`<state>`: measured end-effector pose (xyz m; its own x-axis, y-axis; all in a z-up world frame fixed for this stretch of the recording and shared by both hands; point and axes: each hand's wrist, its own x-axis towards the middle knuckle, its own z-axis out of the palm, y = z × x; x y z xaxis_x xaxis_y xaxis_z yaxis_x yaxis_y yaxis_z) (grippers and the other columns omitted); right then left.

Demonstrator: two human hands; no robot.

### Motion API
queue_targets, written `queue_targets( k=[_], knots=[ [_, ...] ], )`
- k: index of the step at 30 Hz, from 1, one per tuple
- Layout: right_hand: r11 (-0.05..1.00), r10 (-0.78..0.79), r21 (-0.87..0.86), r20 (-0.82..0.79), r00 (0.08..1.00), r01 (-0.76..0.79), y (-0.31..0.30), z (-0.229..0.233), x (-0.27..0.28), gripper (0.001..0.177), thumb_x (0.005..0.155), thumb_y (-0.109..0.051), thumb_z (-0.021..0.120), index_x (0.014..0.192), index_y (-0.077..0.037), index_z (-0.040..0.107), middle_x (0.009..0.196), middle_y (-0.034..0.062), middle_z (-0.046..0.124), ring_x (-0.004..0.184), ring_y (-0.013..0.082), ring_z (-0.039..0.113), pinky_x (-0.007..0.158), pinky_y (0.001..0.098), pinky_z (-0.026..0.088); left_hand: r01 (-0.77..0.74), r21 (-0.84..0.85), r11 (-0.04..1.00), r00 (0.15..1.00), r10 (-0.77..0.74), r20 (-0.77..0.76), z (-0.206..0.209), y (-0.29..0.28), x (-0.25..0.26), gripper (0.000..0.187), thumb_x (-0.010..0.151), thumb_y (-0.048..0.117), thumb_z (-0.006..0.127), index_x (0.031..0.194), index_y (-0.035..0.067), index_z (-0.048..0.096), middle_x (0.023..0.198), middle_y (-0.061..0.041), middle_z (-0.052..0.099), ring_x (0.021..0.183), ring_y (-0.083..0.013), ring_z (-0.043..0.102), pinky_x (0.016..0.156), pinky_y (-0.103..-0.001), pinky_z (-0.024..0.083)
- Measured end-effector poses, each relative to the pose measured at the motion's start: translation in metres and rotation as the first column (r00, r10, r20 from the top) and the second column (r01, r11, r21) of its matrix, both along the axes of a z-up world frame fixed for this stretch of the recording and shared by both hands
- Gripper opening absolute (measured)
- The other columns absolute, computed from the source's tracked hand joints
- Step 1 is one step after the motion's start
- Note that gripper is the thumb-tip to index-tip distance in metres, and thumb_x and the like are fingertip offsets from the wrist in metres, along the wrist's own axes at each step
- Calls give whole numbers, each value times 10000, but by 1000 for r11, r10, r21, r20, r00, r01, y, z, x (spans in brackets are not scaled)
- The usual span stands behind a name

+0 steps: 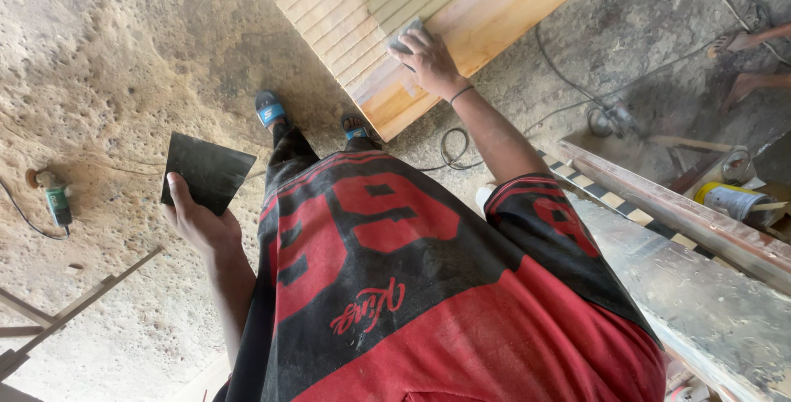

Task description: The person sands a large wooden panel with sandpaper, moving along its surface and edges. The person then applies a paste-like substance from a container onto the sandpaper and continues sanding the wood.

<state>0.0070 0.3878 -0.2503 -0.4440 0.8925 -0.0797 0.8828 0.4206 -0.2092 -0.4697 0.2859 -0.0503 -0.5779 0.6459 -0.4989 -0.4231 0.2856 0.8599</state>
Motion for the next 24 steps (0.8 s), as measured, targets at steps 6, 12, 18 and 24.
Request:
queue_targets(
  k=[6, 12, 18, 24],
  knots=[
    [993, 107, -59, 52, 993, -104, 18, 7, 14, 412, 965, -132, 686, 1327, -324, 729, 1398, 82, 640, 1324, 272, 503, 1192, 489, 337, -34, -50, 998, 999, 34, 1, -2, -1, -2, 581, 982, 392, 692, 1285, -61, 489, 1273, -217, 592, 1182, -312, 707, 958, -404, 625],
    [967, 252, 1, 94, 963, -253, 49, 22, 24, 361, 873, -81, 705, 1136, -310, 797, 1230, 5, 715, 1253, 243, 568, 1124, 458, 403, -73, -7, 997, 997, 73, 30, -6, -12, -10, 573, 969, 396, 686, 1298, -36, 504, 1279, -196, 608, 1177, -300, 705, 957, -380, 650],
    [995, 23, -88, -173, 985, -39, 67, 18, 21, 297, 1140, -39, 631, 1296, -257, 756, 1265, 5, 700, 1109, 179, 600, 958, 338, 494, -129, -23, 991, 992, 128, -13, -8, -19, -16, 566, 964, 391, 689, 1264, -53, 508, 1249, -210, 623, 1148, -296, 721, 935, -378, 645],
    [985, 102, 152, -121, 987, -83, 47, 12, -1, 343, 911, -93, 803, 1213, -255, 791, 1198, 3, 689, 1168, 212, 596, 1069, 396, 452, -116, -1, 993, 993, 116, -37, -9, -22, -22, 556, 985, 382, 674, 1280, -63, 520, 1258, -218, 610, 1161, -303, 710, 958, -381, 670]
  ],
)
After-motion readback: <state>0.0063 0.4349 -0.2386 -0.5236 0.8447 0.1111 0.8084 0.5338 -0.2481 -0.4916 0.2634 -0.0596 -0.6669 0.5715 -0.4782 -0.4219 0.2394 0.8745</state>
